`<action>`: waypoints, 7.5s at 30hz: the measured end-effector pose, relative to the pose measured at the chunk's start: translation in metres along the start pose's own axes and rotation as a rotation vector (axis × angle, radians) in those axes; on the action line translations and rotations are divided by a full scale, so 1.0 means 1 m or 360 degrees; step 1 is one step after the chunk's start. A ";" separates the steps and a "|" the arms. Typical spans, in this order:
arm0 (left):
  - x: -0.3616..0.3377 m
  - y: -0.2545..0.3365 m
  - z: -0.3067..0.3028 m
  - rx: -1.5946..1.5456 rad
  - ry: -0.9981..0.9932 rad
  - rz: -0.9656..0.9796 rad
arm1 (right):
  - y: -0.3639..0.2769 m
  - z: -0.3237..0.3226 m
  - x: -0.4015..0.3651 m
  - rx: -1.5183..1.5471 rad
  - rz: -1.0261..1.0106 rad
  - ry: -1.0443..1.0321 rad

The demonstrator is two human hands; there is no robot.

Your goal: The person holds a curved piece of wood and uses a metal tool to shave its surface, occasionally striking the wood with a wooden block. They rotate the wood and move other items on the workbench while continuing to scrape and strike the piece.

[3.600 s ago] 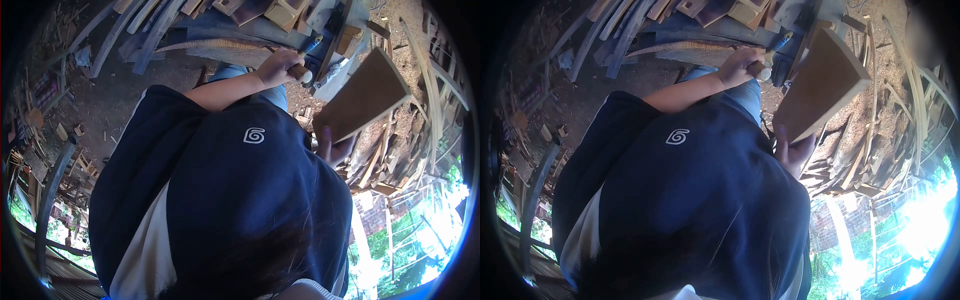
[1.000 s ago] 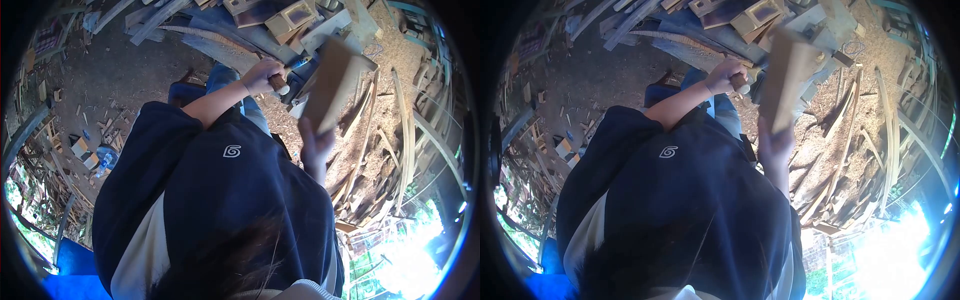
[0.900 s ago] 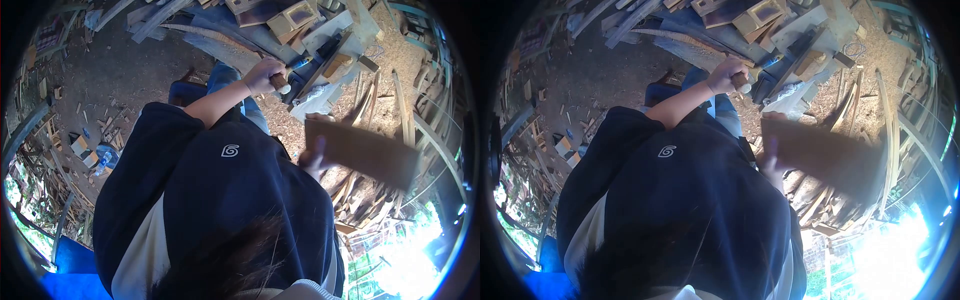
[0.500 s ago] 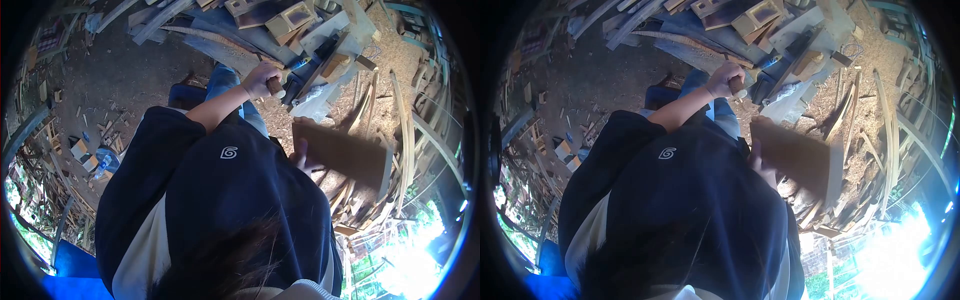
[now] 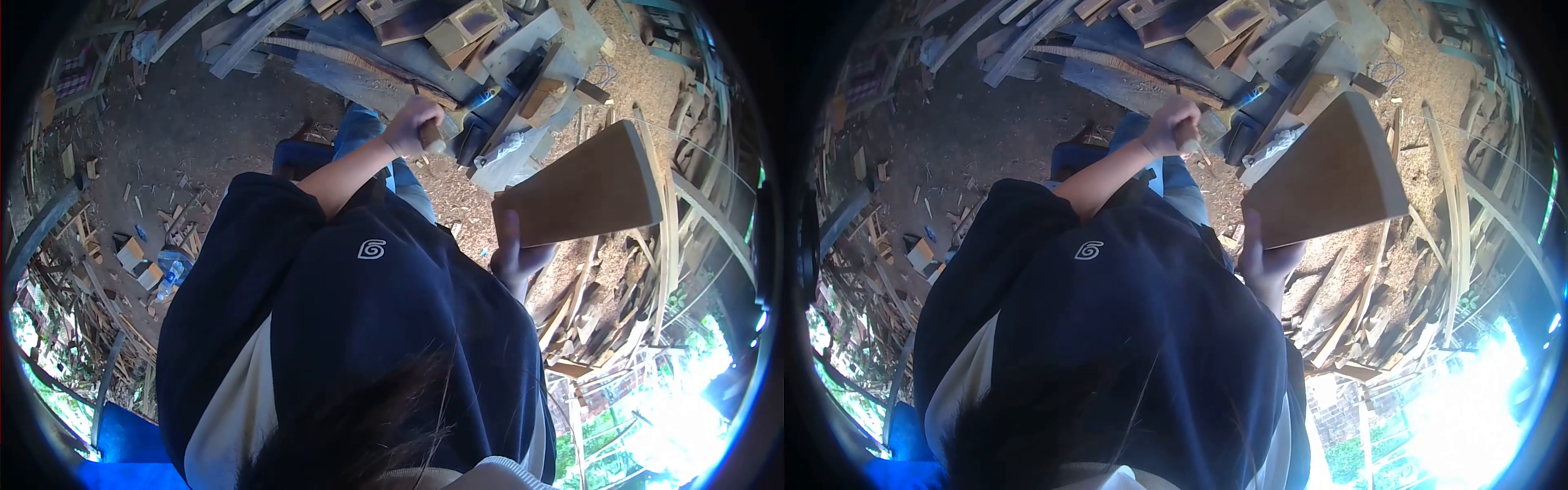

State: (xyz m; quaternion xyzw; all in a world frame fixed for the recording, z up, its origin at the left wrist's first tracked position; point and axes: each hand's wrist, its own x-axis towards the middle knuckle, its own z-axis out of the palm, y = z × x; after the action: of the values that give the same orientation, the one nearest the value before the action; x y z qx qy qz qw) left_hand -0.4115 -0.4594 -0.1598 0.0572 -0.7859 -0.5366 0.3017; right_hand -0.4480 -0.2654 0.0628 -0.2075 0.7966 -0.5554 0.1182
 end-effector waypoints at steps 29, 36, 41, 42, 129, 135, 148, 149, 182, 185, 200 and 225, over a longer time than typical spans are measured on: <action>0.000 -0.098 -0.014 -0.1220 0.1530 -0.2228 | 0.212 0.076 0.135 -0.1421 0.0361 0.0110; 0.020 -0.067 -0.019 -0.0807 0.1371 -0.2277 | 0.211 0.108 0.101 -0.1158 0.0050 -0.0236; -0.010 -0.079 -0.029 -0.0859 0.1069 -0.2070 | 0.208 0.141 0.102 -0.1141 -0.0105 -0.0540; -0.013 -0.078 -0.031 -0.0850 0.1064 -0.2069 | 0.205 0.146 0.102 -0.1134 -0.0101 -0.0535; 0.092 -0.031 -0.178 -0.0285 0.0679 -0.1174 | 0.259 0.142 0.088 -0.0966 -0.0004 -0.0036; 0.091 -0.017 -0.200 -0.0670 0.0904 -0.0896 | 0.234 0.139 0.098 -0.1097 0.0121 -0.0145; 0.099 -0.049 -0.164 -0.0975 0.0422 -0.0539 | 0.196 0.083 0.059 -0.0747 0.0085 -0.0263; 0.103 -0.050 -0.159 -0.0967 0.0283 -0.0530 | 0.194 0.081 0.053 -0.0729 0.0190 -0.0312; 0.127 -0.075 -0.135 -0.1103 -0.0672 -0.0572 | 0.193 0.102 -0.018 -0.0732 0.0730 -0.0001; 0.125 -0.073 -0.137 -0.1131 -0.0675 -0.0583 | 0.194 0.103 -0.016 -0.0735 0.0729 -0.0007; 0.109 -0.074 -0.144 -0.1266 -0.0295 -0.0503 | 0.175 0.050 0.084 -0.0648 0.0642 0.0486; 0.106 -0.073 -0.134 -0.0921 -0.0530 -0.0414 | 0.229 0.050 0.018 -0.0756 0.0728 0.0431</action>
State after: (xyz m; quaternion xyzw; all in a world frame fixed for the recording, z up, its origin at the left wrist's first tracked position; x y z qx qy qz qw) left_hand -0.4426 -0.6418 -0.1474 -0.0194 -0.6260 -0.7729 0.1024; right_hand -0.4887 -0.2476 -0.1678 0.0301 0.9377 -0.3364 0.0813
